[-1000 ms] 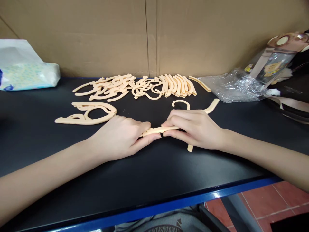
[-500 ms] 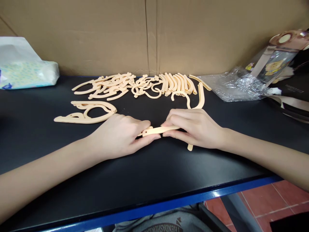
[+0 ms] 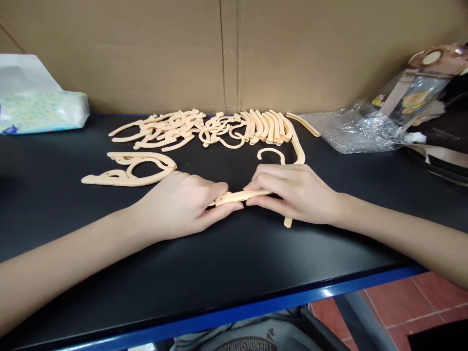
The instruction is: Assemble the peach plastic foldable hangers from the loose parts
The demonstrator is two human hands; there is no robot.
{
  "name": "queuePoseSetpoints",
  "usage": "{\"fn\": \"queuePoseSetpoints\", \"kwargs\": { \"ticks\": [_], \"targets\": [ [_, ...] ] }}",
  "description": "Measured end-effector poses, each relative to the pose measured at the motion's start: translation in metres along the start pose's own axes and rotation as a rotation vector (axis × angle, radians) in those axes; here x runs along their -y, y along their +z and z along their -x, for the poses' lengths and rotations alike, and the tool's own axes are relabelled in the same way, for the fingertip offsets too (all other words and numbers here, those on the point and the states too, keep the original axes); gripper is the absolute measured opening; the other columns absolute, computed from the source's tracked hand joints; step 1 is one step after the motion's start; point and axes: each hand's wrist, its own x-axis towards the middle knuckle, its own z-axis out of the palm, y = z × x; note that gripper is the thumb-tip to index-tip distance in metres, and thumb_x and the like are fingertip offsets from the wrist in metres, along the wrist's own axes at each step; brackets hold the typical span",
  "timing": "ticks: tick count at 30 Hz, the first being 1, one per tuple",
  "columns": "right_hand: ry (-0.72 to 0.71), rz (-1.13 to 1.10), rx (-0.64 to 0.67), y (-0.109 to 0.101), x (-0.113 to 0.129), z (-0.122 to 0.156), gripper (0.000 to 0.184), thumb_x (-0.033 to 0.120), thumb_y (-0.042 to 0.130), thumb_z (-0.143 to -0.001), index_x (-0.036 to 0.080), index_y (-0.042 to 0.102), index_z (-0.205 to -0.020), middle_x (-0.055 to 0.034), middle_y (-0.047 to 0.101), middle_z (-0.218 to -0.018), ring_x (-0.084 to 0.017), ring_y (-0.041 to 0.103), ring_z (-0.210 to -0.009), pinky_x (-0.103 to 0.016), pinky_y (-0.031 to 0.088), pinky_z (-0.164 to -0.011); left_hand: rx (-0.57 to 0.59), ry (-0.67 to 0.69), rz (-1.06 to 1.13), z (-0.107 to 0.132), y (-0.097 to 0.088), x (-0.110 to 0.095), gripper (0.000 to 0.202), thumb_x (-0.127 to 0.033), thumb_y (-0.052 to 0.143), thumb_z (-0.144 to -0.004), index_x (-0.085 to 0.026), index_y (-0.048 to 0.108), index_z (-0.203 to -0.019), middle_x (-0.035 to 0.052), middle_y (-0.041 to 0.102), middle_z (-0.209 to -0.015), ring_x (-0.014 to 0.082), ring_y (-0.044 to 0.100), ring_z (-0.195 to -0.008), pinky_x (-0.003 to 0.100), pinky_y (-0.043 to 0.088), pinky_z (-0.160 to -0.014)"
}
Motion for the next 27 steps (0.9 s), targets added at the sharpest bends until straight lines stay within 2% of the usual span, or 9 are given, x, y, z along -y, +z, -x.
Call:
{"fn": "queuePoseSetpoints", "kwargs": {
  "ticks": [11,17,23,27],
  "targets": [
    [-0.007,0.005,0.011,0.0,0.001,0.0,0.025,0.03,0.048,-0.098,0.011,0.063,-0.09,-0.0031,0.063,-0.082,-0.011,0.058,-0.07,-0.022,0.041,-0.059,0.026,-0.03,-0.002,-0.001,0.0,0.0,0.043,-0.052,0.033,-0.093,-0.021,0.037,-0.063,-0.0011,0.048,-0.05,0.0148,0.046,-0.043,0.026,0.017,-0.048],
    [-0.015,0.009,0.018,0.0,0.001,0.0,0.023,0.03,0.047,-0.098,0.014,0.061,-0.09,-0.0027,0.063,-0.083,-0.011,0.057,-0.07,-0.021,0.041,-0.059,0.003,-0.012,0.011,-0.001,0.0,0.001,0.042,-0.049,0.037,-0.093,-0.02,0.041,-0.063,-0.0016,0.049,-0.05,0.0139,0.048,-0.042,0.025,0.018,-0.047],
    [-0.028,0.033,0.017,0.0,0.001,-0.001,0.023,0.028,0.048,-0.098,0.013,0.061,-0.088,-0.0027,0.062,-0.081,-0.011,0.057,-0.068,-0.021,0.04,-0.057,-0.161,0.067,-0.005,0.001,0.008,0.004,0.042,-0.049,0.041,-0.093,-0.02,0.04,-0.062,-0.0037,0.046,-0.046,0.0112,0.044,-0.037,0.023,0.017,-0.043],
    [-0.046,0.035,0.015,0.0,0.001,-0.001,0.022,0.026,0.049,-0.097,0.012,0.061,-0.087,-0.0032,0.062,-0.081,-0.011,0.057,-0.068,-0.022,0.039,-0.057,-0.179,0.08,-0.015,0.001,0.01,0.005,0.041,-0.047,0.045,-0.092,-0.02,0.041,-0.062,-0.0039,0.047,-0.046,0.0112,0.045,-0.037,0.023,0.017,-0.043]
  ]
}}
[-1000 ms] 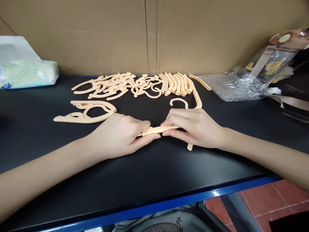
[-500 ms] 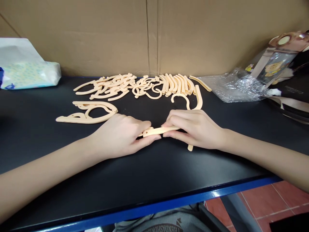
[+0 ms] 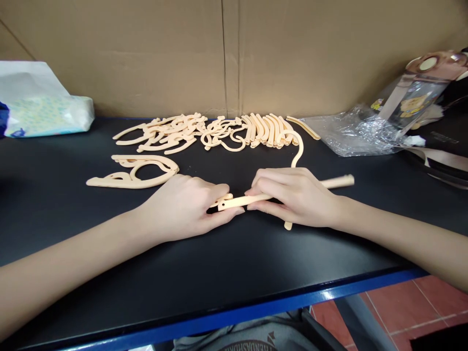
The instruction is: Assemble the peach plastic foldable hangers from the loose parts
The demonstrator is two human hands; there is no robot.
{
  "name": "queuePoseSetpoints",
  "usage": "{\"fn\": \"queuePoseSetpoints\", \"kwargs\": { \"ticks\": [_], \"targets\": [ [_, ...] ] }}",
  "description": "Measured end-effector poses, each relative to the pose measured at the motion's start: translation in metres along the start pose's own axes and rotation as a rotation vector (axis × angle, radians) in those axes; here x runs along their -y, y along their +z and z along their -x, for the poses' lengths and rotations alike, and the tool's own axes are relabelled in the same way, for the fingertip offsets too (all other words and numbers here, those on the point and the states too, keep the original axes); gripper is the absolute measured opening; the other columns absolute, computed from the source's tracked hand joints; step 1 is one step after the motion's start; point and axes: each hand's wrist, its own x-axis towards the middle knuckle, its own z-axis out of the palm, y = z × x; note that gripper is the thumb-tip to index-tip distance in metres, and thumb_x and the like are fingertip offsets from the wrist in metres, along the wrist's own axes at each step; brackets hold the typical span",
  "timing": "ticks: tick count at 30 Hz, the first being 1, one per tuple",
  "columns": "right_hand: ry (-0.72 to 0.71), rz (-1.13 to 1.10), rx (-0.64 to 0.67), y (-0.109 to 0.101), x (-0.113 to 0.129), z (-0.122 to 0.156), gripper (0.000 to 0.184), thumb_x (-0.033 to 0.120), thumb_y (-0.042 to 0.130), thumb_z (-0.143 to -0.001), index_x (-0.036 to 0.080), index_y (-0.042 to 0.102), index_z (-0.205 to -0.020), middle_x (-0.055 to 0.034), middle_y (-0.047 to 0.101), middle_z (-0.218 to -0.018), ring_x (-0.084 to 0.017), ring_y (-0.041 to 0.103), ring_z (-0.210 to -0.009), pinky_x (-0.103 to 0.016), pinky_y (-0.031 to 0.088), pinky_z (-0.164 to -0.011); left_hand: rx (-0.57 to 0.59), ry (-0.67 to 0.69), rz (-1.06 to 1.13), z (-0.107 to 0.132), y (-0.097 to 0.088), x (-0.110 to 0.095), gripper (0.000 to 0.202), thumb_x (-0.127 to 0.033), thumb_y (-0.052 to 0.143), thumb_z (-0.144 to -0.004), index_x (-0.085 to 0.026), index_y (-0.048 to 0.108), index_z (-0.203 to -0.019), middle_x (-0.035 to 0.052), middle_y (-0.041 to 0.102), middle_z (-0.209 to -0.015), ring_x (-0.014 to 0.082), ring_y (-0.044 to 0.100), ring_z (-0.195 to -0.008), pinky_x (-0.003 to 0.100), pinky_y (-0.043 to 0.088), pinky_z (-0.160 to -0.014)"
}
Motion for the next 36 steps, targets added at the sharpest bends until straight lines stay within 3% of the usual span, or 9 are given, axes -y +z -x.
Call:
{"fn": "queuePoseSetpoints", "kwargs": {
  "ticks": [21,30,36],
  "targets": [
    [0.048,-0.052,0.01,0.0003,0.0001,0.0006,0.023,0.028,0.048,-0.098,0.012,0.06,-0.087,-0.004,0.061,-0.08,-0.011,0.056,-0.068,-0.022,0.038,-0.058,0.086,-0.057,-0.041,0.001,-0.0027,-0.0022,0.048,-0.053,0.027,-0.097,-0.021,0.042,-0.065,-0.0014,0.05,-0.048,0.0141,0.048,-0.04,0.028,0.017,-0.045],
    [0.106,-0.13,0.036,-0.001,0.0008,0.0003,0.018,0.027,0.049,-0.097,0.015,0.059,-0.088,-0.0011,0.059,-0.08,-0.01,0.054,-0.067,-0.021,0.036,-0.056,0.056,-0.059,-0.049,0.0016,-0.003,-0.003,0.045,-0.05,0.031,-0.097,-0.02,0.042,-0.065,-0.003,0.048,-0.048,0.0121,0.046,-0.039,0.027,0.015,-0.045],
    [0.067,-0.09,0.028,-0.0019,-0.0009,0.0,0.017,0.026,0.049,-0.097,0.015,0.058,-0.087,-0.0006,0.058,-0.079,-0.009,0.053,-0.065,-0.02,0.034,-0.055,0.03,-0.081,0.043,-0.0006,-0.0049,-0.0048,0.043,-0.048,0.041,-0.094,-0.019,0.042,-0.062,-0.0046,0.045,-0.046,0.0096,0.045,-0.039,0.025,0.017,-0.044]
  ]
}}
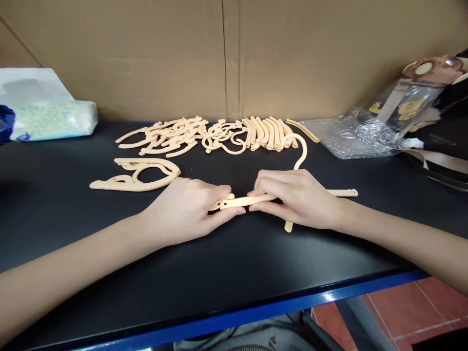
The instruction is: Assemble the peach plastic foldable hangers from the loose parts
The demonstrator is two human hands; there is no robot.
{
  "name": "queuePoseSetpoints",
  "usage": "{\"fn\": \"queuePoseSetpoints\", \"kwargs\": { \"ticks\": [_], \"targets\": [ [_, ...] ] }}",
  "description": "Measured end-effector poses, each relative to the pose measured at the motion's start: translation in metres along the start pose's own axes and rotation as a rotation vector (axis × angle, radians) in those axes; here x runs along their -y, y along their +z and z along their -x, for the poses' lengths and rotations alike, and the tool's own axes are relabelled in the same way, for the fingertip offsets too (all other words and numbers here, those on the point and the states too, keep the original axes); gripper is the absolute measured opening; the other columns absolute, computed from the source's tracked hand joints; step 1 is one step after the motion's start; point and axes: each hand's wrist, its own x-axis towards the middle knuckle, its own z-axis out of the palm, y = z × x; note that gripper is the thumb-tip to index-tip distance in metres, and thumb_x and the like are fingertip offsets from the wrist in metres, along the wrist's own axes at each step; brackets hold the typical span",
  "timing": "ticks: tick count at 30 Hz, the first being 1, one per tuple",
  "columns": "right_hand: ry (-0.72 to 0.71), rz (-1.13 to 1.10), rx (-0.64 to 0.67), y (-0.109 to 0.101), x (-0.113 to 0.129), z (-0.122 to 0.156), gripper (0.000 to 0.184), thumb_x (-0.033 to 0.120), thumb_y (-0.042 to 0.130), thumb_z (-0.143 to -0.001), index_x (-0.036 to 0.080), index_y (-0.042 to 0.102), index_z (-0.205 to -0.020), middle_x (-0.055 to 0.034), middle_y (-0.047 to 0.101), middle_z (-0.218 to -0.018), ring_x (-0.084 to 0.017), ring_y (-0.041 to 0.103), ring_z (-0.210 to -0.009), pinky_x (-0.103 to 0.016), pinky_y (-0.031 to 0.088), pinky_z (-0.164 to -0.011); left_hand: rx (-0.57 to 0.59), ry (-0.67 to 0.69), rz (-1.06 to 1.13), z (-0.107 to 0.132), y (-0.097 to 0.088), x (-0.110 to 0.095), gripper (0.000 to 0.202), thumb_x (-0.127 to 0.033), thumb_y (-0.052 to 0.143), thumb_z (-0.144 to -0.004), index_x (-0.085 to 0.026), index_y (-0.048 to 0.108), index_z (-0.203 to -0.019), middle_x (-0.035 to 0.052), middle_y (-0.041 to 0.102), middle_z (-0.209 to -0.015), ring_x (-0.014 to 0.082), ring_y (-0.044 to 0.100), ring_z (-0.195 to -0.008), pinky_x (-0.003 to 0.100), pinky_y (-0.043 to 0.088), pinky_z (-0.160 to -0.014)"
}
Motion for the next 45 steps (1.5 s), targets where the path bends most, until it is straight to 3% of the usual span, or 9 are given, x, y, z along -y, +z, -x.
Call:
{"fn": "queuePoseSetpoints", "kwargs": {
  "ticks": [6,12,31,40,45],
  "targets": [
    [-0.026,0.055,-0.017,-0.0005,0.0006,0.0002,0.019,0.025,0.048,-0.097,0.015,0.058,-0.086,-0.0007,0.057,-0.077,-0.009,0.052,-0.064,-0.02,0.033,-0.053,-0.001,-0.026,0.041,-0.0006,0.001,-0.0009,0.044,-0.05,0.043,-0.092,-0.019,0.041,-0.06,-0.0054,0.042,-0.045,0.0084,0.041,-0.039,0.025,0.018,-0.044],
    [-0.029,0.072,-0.021,-0.0012,0.0009,0.0005,0.019,0.026,0.049,-0.097,0.014,0.059,-0.086,-0.0007,0.058,-0.077,-0.009,0.052,-0.064,-0.02,0.034,-0.053,0.004,0.031,0.032,-0.0004,0.0024,0.0009,0.043,-0.048,0.037,-0.095,-0.02,0.041,-0.063,-0.0044,0.045,-0.046,0.0107,0.045,-0.038,0.026,0.017,-0.043],
    [-0.007,-0.007,-0.015,0.0015,-0.002,0.0017,0.02,0.029,0.047,-0.098,0.016,0.056,-0.086,-0.0013,0.058,-0.079,-0.01,0.053,-0.066,-0.02,0.036,-0.056,-0.015,0.094,-0.09,0.0013,0.0048,0.0018,0.045,-0.046,0.027,-0.099,-0.021,0.04,-0.063,-0.003,0.046,-0.045,0.0141,0.046,-0.037,0.027,0.014,-0.045],
    [-0.026,0.021,-0.015,0.0001,-0.0004,0.0008,0.014,0.023,0.052,-0.095,0.015,0.059,-0.086,-0.0009,0.06,-0.079,-0.01,0.055,-0.066,-0.02,0.034,-0.055,0.045,-0.02,-0.048,-0.0003,0.0009,-0.0008,0.045,-0.053,0.035,-0.093,-0.021,0.041,-0.063,-0.002,0.049,-0.047,0.0131,0.047,-0.039,0.026,0.015,-0.045],
    [-0.028,0.026,-0.015,0.0007,-0.0011,0.0018,0.016,0.025,0.052,-0.095,0.014,0.06,-0.086,-0.0009,0.06,-0.079,-0.009,0.056,-0.067,-0.02,0.035,-0.055,0.036,0.001,-0.072,0.0004,0.0034,0.0002,0.048,-0.054,0.03,-0.095,-0.02,0.041,-0.062,-0.0022,0.048,-0.048,0.0133,0.047,-0.04,0.026,0.015,-0.046]
  ]
}}
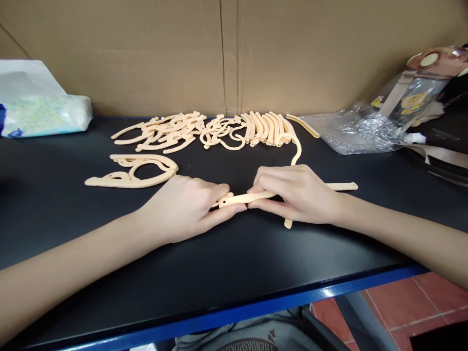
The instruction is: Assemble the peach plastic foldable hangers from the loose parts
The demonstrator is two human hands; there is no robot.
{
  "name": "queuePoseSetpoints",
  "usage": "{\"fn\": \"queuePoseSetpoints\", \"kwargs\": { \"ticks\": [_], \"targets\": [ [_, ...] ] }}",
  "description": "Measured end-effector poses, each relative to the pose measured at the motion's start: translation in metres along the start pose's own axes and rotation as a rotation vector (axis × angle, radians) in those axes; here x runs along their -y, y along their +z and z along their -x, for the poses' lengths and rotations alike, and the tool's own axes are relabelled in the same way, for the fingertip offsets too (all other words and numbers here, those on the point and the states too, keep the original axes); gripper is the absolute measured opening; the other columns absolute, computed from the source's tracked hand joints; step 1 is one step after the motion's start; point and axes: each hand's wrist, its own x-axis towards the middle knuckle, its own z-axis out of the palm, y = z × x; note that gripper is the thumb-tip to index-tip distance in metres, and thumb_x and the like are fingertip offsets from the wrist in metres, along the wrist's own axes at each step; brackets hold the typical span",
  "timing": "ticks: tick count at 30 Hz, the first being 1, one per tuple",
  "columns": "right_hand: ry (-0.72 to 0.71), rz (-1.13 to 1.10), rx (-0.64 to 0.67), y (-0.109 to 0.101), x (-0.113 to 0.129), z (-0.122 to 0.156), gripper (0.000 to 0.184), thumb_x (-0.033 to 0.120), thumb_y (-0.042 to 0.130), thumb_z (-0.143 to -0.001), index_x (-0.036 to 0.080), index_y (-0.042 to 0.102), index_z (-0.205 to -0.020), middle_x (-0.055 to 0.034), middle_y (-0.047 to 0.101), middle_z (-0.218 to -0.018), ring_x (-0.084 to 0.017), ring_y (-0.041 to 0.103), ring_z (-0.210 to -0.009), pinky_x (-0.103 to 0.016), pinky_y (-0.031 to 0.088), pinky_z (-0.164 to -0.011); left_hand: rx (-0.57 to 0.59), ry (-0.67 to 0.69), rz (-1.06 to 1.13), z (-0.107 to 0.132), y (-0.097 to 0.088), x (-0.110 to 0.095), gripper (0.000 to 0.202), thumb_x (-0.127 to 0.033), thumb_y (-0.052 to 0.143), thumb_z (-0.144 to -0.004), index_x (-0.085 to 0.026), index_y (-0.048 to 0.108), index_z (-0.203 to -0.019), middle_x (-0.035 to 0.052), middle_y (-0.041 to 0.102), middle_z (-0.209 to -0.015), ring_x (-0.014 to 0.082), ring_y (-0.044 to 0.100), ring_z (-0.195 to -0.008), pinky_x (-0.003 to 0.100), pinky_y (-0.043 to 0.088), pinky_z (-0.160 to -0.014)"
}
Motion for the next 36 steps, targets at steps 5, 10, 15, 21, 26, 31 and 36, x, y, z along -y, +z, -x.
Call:
{"fn": "queuePoseSetpoints", "kwargs": {
  "ticks": [5,10,15,21,26,31,36],
  "targets": [
    [0.038,-0.035,-0.002,0.0012,-0.0009,0.0007,0.022,0.03,0.05,-0.097,0.014,0.061,-0.088,-0.0007,0.062,-0.08,-0.01,0.058,-0.069,-0.02,0.037,-0.057,-0.011,0.017,0.011,0.0013,0.0007,0.0006,0.051,-0.052,0.026,-0.097,-0.02,0.041,-0.061,-0.0021,0.047,-0.048,0.0128,0.046,-0.04,0.026,0.015,-0.047],
    [0.051,-0.07,0.002,0.0012,-0.0005,0.0017,0.021,0.029,0.052,-0.096,0.013,0.061,-0.088,-0.0008,0.062,-0.081,-0.01,0.058,-0.069,-0.02,0.037,-0.056,-0.005,0.022,0.026,0.0,-0.0017,0.0003,0.05,-0.051,0.029,-0.097,-0.019,0.039,-0.06,-0.003,0.045,-0.047,0.0119,0.043,-0.039,0.026,0.015,-0.046],
    [0.049,-0.056,0.022,0.0014,-0.0006,0.0014,0.02,0.029,0.052,-0.096,0.013,0.061,-0.087,-0.0001,0.06,-0.08,-0.009,0.057,-0.067,-0.02,0.035,-0.053,0.07,-0.011,0.003,-0.0016,-0.0065,-0.0012,0.048,-0.052,0.032,-0.095,-0.02,0.038,-0.06,-0.0023,0.045,-0.048,0.0131,0.043,-0.041,0.025,0.016,-0.047],
    [0.013,-0.024,0.016,0.0009,0.0006,0.0005,0.019,0.026,0.052,-0.096,0.013,0.06,-0.085,0.0002,0.057,-0.078,-0.008,0.053,-0.065,-0.02,0.034,-0.053,0.09,-0.028,0.016,-0.0011,-0.0074,-0.0019,0.047,-0.054,0.033,-0.095,-0.02,0.042,-0.064,-0.002,0.048,-0.05,0.0138,0.047,-0.043,0.025,0.017,-0.048],
    [0.016,-0.041,0.016,0.0015,0.0002,0.0015,0.016,0.024,0.052,-0.096,0.014,0.058,-0.086,0.0006,0.056,-0.078,-0.008,0.052,-0.065,-0.02,0.033,-0.054,0.053,0.005,-0.007,-0.0015,-0.008,-0.0027,0.048,-0.053,0.032,-0.095,-0.02,0.04,-0.062,-0.0024,0.046,-0.048,0.0139,0.046,-0.041,0.026,0.015,-0.047],
    [0.019,-0.04,0.027,0.0023,-0.0003,0.001,0.016,0.025,0.052,-0.096,0.015,0.057,-0.086,0.0011,0.055,-0.077,-0.008,0.051,-0.065,-0.02,0.033,-0.054,0.017,0.034,-0.021,-0.0005,-0.0061,-0.0015,0.048,-0.053,0.033,-0.096,-0.02,0.04,-0.061,-0.0027,0.045,-0.047,0.0138,0.046,-0.04,0.025,0.015,-0.046],
    [-0.002,-0.012,0.008,0.0015,0.0005,0.0009,0.013,0.023,0.053,-0.095,0.015,0.057,-0.084,0.0014,0.054,-0.077,-0.008,0.049,-0.064,-0.02,0.032,-0.053,-0.032,0.065,-0.023,-0.0009,-0.0034,-0.0002,0.048,-0.053,0.033,-0.096,-0.02,0.041,-0.061,-0.0031,0.046,-0.047,0.013,0.045,-0.038,0.025,0.014,-0.045]
  ]
}}
